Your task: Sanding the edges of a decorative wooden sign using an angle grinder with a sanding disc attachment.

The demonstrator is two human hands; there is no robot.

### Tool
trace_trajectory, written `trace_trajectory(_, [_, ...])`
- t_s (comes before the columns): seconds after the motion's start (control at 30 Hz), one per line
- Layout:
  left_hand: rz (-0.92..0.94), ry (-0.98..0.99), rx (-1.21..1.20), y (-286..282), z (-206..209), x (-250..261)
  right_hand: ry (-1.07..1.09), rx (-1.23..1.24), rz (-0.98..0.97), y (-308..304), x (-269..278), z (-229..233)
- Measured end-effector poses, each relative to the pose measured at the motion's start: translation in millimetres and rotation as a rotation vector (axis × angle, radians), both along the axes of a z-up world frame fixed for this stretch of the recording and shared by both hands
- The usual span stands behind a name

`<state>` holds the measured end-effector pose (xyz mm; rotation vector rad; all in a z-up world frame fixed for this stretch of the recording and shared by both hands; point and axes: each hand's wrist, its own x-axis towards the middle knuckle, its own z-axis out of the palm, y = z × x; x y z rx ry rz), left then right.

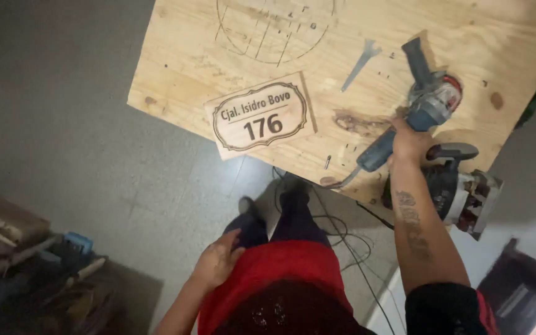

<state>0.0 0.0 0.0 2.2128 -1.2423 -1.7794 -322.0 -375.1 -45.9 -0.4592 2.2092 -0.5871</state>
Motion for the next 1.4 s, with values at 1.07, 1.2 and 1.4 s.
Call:
trace_trajectory(1.07, [-0.572,0.487,0.133,-173.9,122.4,72.8,0.389,0.055,0.26,333.2,183.5,92.7])
trace_trajectory(1.2, [-0.654,0.35,0.268,-192.7,136.4,71.9,0.273,0.114,0.226,332.2,190.4,99.8])
trace_trajectory(1.4, [-0.987,0.354,-0.987,-209.4,0.8,102.7,0.08,0.232,0.095,324.7,200.9,110.9])
